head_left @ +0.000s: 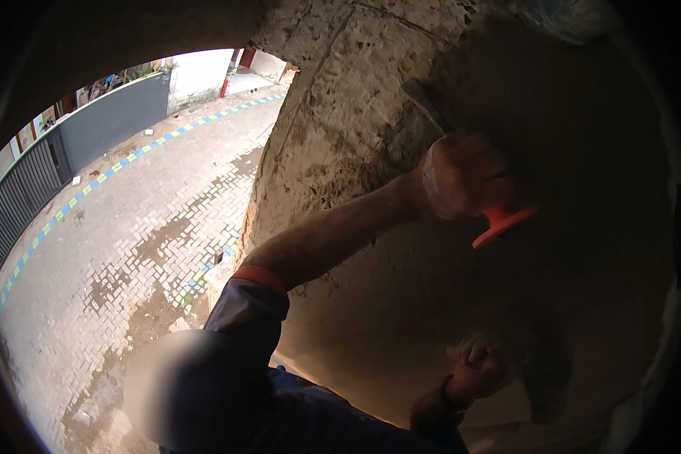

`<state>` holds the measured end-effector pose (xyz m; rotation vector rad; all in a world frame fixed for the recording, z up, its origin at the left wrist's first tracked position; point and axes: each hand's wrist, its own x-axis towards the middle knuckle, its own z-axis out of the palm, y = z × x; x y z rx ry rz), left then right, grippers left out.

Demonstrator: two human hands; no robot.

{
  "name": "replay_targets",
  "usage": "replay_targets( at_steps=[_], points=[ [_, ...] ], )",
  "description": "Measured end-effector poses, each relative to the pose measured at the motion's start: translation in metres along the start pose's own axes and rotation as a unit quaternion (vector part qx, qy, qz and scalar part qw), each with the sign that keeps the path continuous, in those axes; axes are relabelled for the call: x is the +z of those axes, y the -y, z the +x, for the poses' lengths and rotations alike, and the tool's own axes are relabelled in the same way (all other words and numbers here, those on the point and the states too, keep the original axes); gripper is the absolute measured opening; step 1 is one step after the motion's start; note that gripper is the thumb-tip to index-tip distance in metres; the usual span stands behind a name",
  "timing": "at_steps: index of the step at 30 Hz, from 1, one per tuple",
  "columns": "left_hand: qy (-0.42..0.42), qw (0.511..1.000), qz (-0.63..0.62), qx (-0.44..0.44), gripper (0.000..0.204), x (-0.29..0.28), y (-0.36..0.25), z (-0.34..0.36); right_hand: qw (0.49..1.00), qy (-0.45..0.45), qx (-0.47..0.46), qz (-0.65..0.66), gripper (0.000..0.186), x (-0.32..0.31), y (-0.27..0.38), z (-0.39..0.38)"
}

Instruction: The person uses a trowel to apply and smooth plaster onto a vertical wall surface. They repeatedly scoop material and spread it across the wall, occasionally using a straight edge to level the surface. The task involves standing on a wooden scaffold to reach the work area.

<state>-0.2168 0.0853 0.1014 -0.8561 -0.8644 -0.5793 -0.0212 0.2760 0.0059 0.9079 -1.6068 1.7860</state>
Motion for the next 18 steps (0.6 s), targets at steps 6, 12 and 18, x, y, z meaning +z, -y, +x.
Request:
replay_targets(
  at_steps=[6,12,18],
  points=[
    [-0.047,0.999,0.021,-0.016,0.018,-0.003,0.003,0.012,0.979,0.02,-0.194,0.059,0.034,0.034,0.01,0.017],
    [-0.101,0.995,0.021,0.014,0.019,0.001,0.013,0.004,0.97,0.015,0.015,-0.243,0.02,0.023,-0.033,0.048],
    [-0.124,0.992,-0.008,-0.033,0.02,-0.006,0.01,0.009,0.978,0.081,-0.19,0.029,0.027,0.032,0.004,0.039]
  ],
)
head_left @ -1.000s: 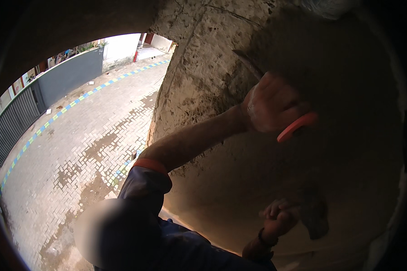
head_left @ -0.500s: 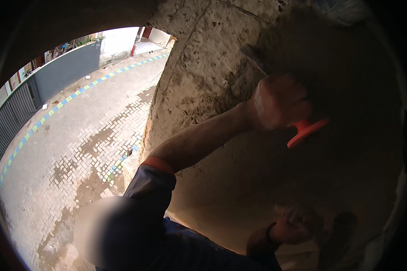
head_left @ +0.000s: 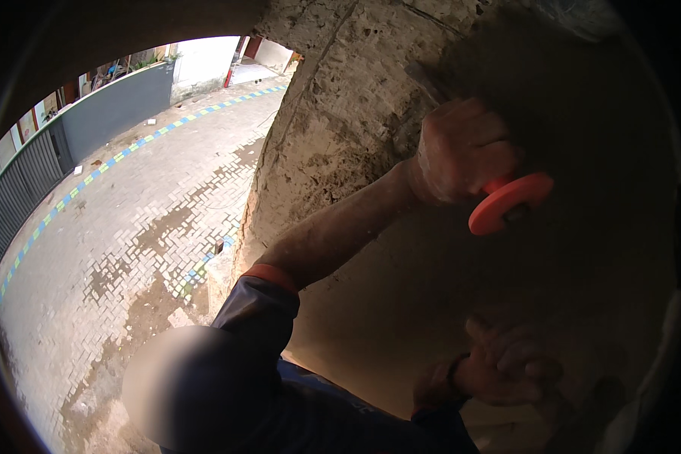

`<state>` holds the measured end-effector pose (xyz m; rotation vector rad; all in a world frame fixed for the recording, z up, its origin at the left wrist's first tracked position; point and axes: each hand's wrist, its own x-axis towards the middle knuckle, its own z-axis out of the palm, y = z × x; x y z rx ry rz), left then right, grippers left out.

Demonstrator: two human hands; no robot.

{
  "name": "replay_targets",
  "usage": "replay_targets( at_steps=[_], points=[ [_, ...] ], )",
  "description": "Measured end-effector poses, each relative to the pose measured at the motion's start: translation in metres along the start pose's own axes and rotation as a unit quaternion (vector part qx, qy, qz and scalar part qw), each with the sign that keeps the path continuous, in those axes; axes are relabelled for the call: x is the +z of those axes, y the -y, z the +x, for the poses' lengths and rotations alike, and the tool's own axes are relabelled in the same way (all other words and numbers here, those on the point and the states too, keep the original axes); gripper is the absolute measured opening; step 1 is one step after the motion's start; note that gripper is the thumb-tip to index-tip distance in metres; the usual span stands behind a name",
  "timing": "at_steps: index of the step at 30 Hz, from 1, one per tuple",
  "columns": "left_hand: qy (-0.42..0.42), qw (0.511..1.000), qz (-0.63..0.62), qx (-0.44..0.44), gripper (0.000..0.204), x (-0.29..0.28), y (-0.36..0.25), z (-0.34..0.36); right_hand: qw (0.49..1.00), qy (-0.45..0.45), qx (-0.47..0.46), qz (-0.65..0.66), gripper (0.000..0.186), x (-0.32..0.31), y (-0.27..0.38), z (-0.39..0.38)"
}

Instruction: The person uses a trowel to apply and smooth plaster onto a vertical wall surface. They repeatedly scoop material and spread it across the wall, occasionally using a straight edge to level the surface. The task involves standing on a wooden scaffold to reach the work area.

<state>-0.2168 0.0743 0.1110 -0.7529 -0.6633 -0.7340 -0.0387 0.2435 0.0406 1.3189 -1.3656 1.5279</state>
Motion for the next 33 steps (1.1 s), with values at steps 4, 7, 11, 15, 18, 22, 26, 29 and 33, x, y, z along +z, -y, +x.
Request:
replay_targets(
  at_steps=[4,7,11,15,18,22,26,29,33],
  points=[
    [-0.011,0.999,-0.004,0.047,0.019,-0.007,0.012,0.002,0.99,-0.017,0.048,-0.131,0.021,0.003,-0.015,0.0],
    [0.017,0.999,0.018,0.041,0.018,-0.021,0.01,-0.003,0.905,-0.041,0.218,-0.363,0.022,-0.017,-0.023,0.001],
    [-0.017,0.999,-0.037,0.005,0.018,-0.017,0.01,0.004,0.997,0.008,0.048,0.059,0.021,-0.005,-0.01,0.012],
    [-0.017,1.0,0.004,0.011,0.019,-0.02,0.016,-0.003,0.952,0.017,-0.129,-0.278,0.024,0.027,-0.044,0.006],
    [0.005,0.998,0.055,0.042,0.02,-0.034,0.042,-0.019,0.781,0.102,0.039,-0.615,0.025,0.003,-0.065,0.005],
    [0.007,0.998,0.057,0.031,0.019,-0.05,0.036,0.005,0.903,-0.04,0.364,-0.225,0.015,0.033,-0.05,0.01],
    [0.008,0.999,-0.03,0.009,0.017,-0.022,-0.011,0.001,0.931,-0.109,0.312,-0.156,0.022,0.027,-0.043,-0.012],
    [0.07,0.997,-0.001,0.015,0.017,-0.019,-0.008,-0.005,0.965,-0.039,0.242,-0.095,0.036,0.017,-0.029,-0.003],
    [0.014,1.0,-0.005,0.002,0.018,-0.006,-0.002,0.003,0.961,-0.049,0.26,0.078,0.047,-0.005,-0.003,-0.005]
  ],
)
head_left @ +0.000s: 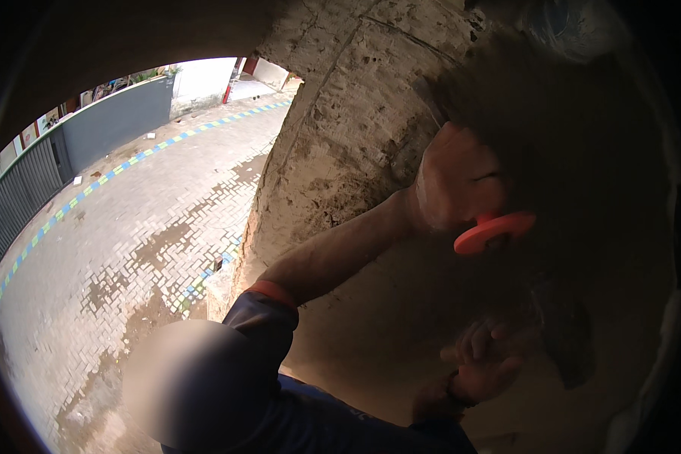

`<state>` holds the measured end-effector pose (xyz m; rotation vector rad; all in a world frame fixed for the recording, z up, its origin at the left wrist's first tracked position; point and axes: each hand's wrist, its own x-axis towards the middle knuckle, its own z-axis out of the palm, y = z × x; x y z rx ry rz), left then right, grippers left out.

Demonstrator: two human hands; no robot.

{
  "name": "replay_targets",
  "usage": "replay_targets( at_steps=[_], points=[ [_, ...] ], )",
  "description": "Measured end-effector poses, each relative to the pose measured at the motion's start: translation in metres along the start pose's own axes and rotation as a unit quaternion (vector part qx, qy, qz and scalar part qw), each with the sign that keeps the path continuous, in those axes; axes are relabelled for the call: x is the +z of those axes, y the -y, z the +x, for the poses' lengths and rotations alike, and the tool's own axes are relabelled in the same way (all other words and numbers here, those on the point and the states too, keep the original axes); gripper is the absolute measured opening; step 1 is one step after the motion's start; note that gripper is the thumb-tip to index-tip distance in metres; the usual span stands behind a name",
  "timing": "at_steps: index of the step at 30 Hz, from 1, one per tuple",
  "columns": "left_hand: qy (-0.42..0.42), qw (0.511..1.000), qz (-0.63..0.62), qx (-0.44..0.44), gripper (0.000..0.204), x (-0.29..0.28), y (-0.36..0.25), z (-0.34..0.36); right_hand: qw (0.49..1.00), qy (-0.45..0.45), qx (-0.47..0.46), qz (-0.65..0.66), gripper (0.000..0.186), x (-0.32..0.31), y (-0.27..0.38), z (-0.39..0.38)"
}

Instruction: The person uses a trowel to apply and smooth plaster onto a vertical wall surface. They repeatedly scoop material and spread it across the wall, occasionally using a straight edge to level the surface. The task involves standing on a wooden scaffold to reach the work area.

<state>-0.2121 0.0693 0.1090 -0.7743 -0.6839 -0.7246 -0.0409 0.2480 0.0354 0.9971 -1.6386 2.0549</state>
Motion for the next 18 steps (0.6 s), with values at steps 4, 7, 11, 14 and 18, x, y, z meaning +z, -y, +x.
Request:
replay_targets(
  at_steps=[4,7,11,14,18],
  points=[
    [-0.006,1.0,-0.015,-0.024,0.02,0.0,0.003,0.006,0.973,0.096,-0.203,-0.06,0.039,0.006,0.014,-0.002],
    [-0.037,0.998,0.024,-0.032,0.021,0.005,0.007,0.01,0.933,0.136,-0.308,-0.127,0.048,0.025,0.023,-0.004],
    [-0.05,0.999,-0.001,-0.012,0.02,-0.004,0.016,0.017,0.938,0.121,-0.248,-0.209,0.045,0.005,0.012,-0.012],
    [-0.046,0.999,0.011,-0.02,0.02,-0.008,0.01,0.009,0.95,0.017,-0.141,-0.279,0.045,0.007,0.007,-0.004],
    [-0.054,0.998,-0.031,-0.011,0.021,-0.004,0.022,0.012,0.961,0.076,-0.208,-0.163,0.045,0.023,0.009,0.018]
  ],
)
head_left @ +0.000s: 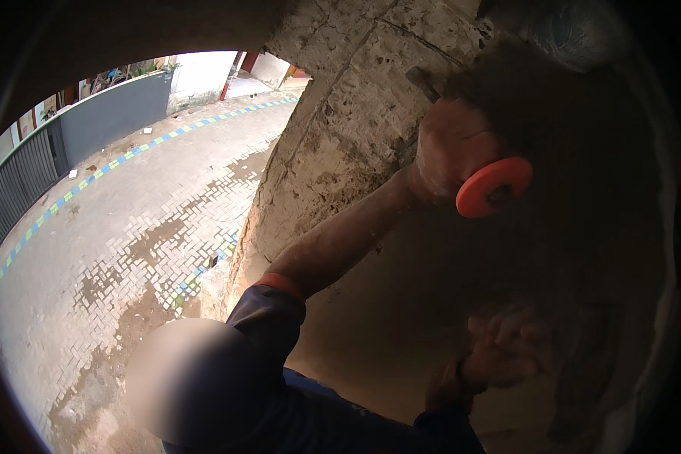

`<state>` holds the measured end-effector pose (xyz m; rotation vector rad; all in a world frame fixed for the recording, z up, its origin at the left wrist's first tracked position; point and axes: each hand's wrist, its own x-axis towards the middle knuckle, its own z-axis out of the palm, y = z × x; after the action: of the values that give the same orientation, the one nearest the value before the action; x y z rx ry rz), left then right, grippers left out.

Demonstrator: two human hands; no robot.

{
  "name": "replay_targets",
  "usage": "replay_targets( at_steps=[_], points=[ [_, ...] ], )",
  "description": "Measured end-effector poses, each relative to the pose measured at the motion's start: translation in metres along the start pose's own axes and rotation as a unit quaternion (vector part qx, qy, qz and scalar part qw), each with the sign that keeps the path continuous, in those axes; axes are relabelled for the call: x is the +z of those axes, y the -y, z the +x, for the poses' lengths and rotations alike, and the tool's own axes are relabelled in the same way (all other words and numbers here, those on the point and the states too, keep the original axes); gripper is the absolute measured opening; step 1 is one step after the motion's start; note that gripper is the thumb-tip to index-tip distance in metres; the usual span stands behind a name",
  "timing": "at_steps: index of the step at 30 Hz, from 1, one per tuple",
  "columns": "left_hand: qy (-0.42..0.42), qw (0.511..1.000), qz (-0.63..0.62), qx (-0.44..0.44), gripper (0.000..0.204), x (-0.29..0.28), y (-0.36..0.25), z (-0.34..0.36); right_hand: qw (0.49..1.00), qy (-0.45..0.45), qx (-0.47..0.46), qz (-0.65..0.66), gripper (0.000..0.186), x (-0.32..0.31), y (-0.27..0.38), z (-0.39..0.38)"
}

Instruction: The person uses a trowel to apply and smooth plaster onto a vertical wall surface. They repeatedly scoop material and spread it across the wall, occasionally using a straight edge to level the surface. The task involves standing on a wooden scaffold to reach the work area.

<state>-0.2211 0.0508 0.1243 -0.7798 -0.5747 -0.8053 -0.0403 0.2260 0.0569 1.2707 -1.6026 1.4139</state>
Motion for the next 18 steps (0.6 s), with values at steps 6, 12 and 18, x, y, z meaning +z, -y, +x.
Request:
replay_targets(
  at_steps=[6,12,18],
  points=[
    [0.037,0.994,0.105,-0.017,0.02,-0.01,-0.001,-0.004,0.997,0.013,0.043,-0.069,0.047,-0.001,-0.057,-0.001],
    [-0.002,0.998,0.07,-0.001,0.019,0.0,0.006,-0.002,0.999,-0.027,0.045,0.003,0.052,-0.011,-0.021,-0.005],
    [0.045,0.997,0.064,0.028,0.02,-0.01,0.013,-0.011,0.98,0.043,0.05,-0.19,0.046,-0.021,-0.069,-0.008]
  ],
)
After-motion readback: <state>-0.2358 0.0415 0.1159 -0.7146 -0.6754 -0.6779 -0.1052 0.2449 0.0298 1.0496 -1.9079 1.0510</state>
